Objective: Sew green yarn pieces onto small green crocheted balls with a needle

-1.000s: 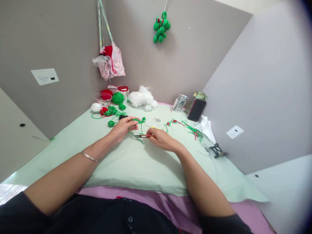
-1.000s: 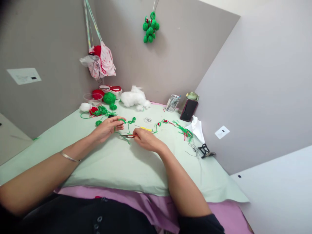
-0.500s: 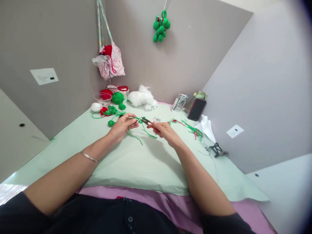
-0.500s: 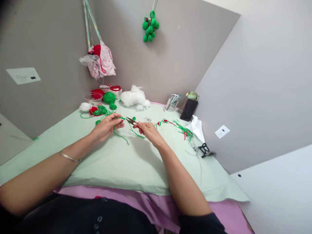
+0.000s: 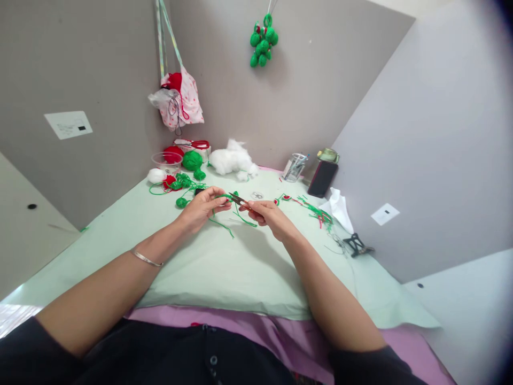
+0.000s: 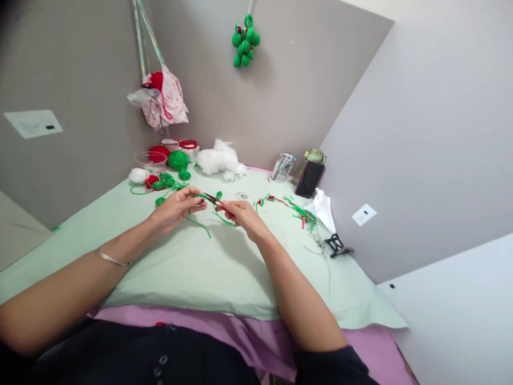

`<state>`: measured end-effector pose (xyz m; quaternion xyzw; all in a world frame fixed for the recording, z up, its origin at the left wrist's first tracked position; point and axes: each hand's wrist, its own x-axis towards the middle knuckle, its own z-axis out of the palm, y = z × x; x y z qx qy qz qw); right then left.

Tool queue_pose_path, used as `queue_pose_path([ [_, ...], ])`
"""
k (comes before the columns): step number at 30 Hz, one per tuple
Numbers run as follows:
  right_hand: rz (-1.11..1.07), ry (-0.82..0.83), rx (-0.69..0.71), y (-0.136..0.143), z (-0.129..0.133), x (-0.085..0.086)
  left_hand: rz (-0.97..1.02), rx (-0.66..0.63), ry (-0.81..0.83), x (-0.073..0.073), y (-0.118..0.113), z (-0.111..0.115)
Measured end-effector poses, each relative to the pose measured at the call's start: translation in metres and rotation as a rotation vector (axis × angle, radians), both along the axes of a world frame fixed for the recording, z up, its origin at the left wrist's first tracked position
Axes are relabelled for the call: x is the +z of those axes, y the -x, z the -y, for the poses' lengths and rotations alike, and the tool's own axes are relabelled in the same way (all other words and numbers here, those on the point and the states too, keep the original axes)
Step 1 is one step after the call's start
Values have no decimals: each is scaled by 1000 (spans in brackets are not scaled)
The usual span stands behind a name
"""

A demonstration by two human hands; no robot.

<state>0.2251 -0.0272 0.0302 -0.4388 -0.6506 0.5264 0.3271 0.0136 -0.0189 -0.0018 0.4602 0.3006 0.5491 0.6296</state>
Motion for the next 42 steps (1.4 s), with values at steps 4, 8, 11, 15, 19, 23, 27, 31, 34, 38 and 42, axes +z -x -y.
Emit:
queue_pose_path([
  [4, -3, -34, -8, 0, -1, -1, -1, -7, 2, 1, 0, 0],
  [8, 3, -49, -17, 1, 0, -1, -4, -17, 11, 2, -1, 1],
  [11, -16, -38, -7, 2, 1, 0, -11, -24, 6, 2, -1, 2],
  [15, -45, -13, 2, 3, 3, 2, -14, -29, 0, 0, 0, 1],
  [19, -55, 24, -5, 3, 5, 4, -14, -38, -4, -1, 0, 0],
  [23, -66, 27, -22, 5, 6, 4, -16, -42, 2, 0, -1, 1],
  [27, -87, 22, -38, 5, 3, 0, -19, -36, 10, 2, -2, 3],
  [31, -196, -21, 25, -4, 0, 4, -19, 64, 42, 3, 0, 2],
  [34, -140, -60, 173, -11, 3, 13, -40, 151, 35, 1, 3, 0],
  [38, 164, -208, 306, -8, 8, 11, -144, 234, -38, -3, 6, -6],
  [42, 659, -525, 22, 1, 3, -8, -366, 404, -196, -5, 9, -10],
])
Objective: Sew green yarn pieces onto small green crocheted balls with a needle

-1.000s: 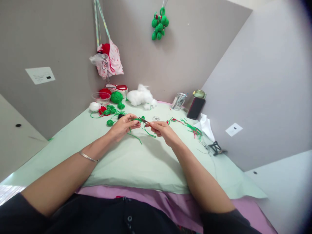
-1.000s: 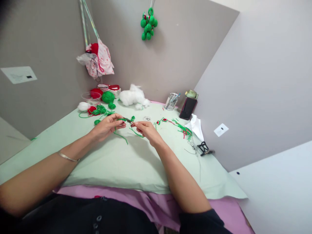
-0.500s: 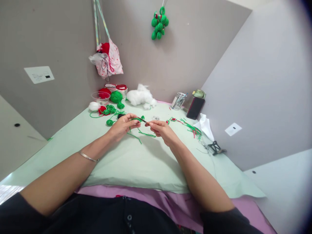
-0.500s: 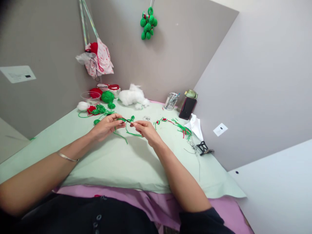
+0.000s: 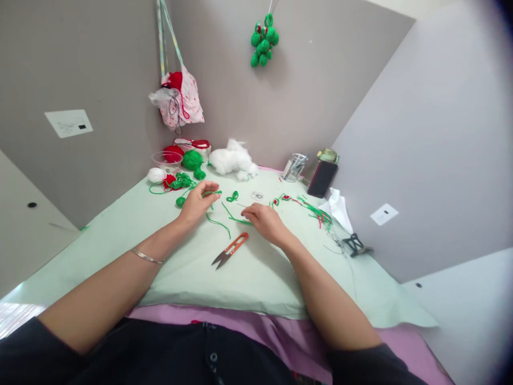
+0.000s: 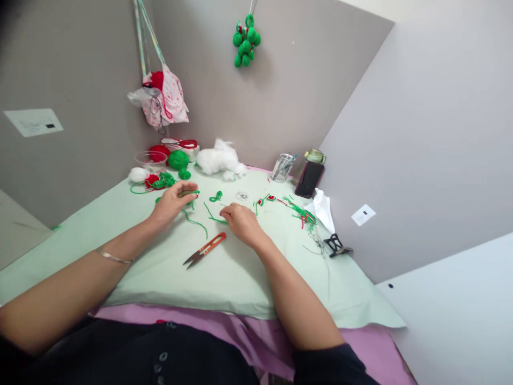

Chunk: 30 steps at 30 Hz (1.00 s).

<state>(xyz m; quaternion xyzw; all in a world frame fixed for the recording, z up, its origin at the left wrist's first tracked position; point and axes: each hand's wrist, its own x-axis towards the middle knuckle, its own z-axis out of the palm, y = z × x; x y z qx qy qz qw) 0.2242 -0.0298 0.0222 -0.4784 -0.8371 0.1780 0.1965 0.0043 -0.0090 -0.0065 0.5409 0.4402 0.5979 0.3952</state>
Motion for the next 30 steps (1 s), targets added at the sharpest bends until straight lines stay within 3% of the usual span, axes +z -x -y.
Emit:
queue_pose_path([
  [4, 335, -118, -108, 1, -3, -8, -278, 60, -114, 0, 1, 1],
  [9, 517, -111, -131, 0, -1, -8, -516, -173, -199, -14, -8, 4],
  [12, 478, -129, -125, 0, -2, -11, -611, -286, -213, -22, -14, 5],
  [15, 249, -114, -139, 0, -6, -12, -601, -349, -211, -21, -19, 8],
  [22, -751, 217, -125, -7, -16, 4, -281, -430, 37, -5, -18, 14],
  [25, -962, 242, -139, -12, -17, 10, -180, -465, 126, -3, -18, 15],
  [30, -1133, 254, -169, -19, -20, 14, -80, -460, 185, -4, -17, 12],
])
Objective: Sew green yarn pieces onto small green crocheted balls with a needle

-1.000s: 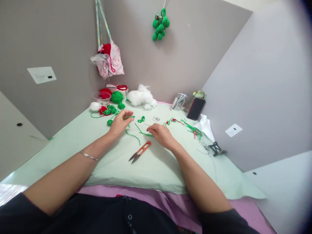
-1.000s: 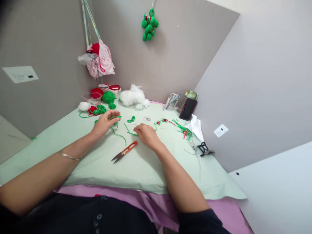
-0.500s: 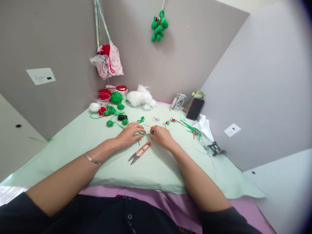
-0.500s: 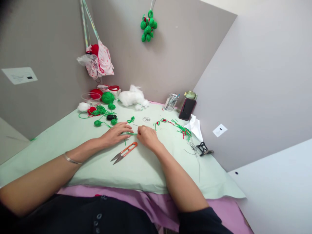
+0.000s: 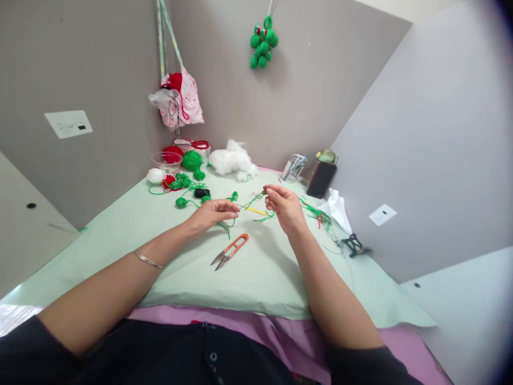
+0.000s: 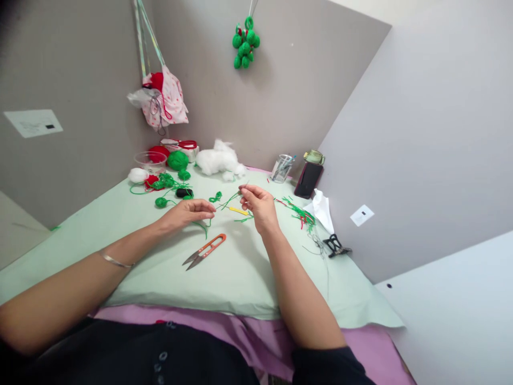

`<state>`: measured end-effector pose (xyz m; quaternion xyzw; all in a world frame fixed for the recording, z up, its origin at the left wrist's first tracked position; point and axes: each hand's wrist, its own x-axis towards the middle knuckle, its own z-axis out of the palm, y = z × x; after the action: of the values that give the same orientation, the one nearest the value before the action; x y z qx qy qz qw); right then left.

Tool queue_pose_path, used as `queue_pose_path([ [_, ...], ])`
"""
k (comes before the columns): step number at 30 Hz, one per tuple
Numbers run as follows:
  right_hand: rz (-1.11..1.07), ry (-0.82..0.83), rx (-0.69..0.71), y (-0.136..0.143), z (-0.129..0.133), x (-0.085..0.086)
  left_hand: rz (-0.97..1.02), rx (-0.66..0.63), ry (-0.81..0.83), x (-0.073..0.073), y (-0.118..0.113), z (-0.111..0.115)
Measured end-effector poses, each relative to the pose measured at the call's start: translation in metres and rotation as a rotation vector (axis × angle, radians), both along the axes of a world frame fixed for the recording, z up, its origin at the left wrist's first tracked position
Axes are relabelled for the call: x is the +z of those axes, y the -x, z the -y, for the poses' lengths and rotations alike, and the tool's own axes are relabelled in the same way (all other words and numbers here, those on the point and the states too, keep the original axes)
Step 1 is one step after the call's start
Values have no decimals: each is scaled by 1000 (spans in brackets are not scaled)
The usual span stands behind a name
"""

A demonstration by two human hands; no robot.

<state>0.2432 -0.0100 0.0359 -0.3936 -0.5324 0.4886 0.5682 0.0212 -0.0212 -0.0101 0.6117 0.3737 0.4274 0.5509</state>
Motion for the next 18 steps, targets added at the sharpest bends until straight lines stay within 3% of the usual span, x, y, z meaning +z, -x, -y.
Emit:
queue_pose_path([
  [6, -85, -16, -52, -4, -2, 3, 39, 15, 52, -2, 3, -3],
  [18, -233, -23, -209, -12, -8, 0, -11, -26, 7, 8, 3, 2],
])
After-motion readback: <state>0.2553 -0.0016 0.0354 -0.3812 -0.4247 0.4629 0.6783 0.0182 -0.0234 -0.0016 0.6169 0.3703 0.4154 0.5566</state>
